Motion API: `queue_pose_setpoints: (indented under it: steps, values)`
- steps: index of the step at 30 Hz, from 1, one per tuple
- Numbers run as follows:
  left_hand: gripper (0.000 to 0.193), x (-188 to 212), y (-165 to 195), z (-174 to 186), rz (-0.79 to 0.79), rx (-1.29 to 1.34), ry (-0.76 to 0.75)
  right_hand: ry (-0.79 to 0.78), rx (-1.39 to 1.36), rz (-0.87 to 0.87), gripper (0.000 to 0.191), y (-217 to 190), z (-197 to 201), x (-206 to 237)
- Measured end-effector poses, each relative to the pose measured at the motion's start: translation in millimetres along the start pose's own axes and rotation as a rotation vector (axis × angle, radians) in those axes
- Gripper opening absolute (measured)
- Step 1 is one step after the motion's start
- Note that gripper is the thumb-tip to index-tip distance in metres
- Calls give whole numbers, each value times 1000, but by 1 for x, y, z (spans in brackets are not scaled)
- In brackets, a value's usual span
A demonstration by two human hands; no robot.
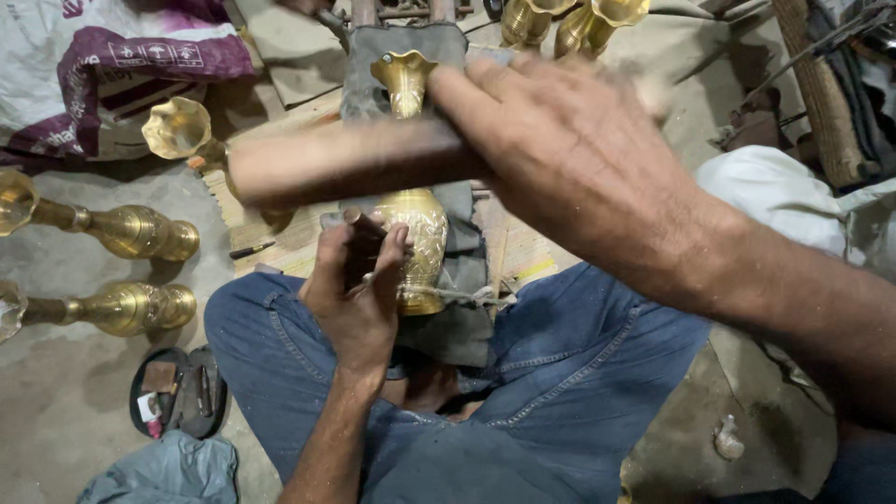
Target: The person sits cross-legged on the floor with an engraved brass vase strapped to a sandbag on their lap. They hold a small punch against the vase surface and repeatedly strike it with a wooden mallet, repositioning the punch to work different areas of the engraved pattern, occasionally rotating the vase and steadying it by hand.
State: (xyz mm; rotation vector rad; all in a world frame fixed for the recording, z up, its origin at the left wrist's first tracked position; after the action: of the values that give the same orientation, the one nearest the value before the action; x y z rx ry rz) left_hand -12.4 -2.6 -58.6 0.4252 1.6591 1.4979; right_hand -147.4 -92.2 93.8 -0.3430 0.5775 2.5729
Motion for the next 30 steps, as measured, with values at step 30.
queue_pose_setpoints:
  steps: [30]
  values:
    - [35, 23, -2, -1, -344, -261, 37, 123, 132, 37, 12, -2, 4, 33]
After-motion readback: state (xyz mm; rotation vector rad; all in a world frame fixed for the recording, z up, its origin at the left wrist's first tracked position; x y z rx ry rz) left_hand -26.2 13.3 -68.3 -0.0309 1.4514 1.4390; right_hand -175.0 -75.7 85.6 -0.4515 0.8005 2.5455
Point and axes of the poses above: each hand's wrist, its own x-axis away from the middle knuckle, its own z-axis out of the back of the hand, y = z × x, the point moved 9 cm from there along -x, towards the middle knuckle, and after that the axes turned 4 degrees about y, right-handed, at the moved point
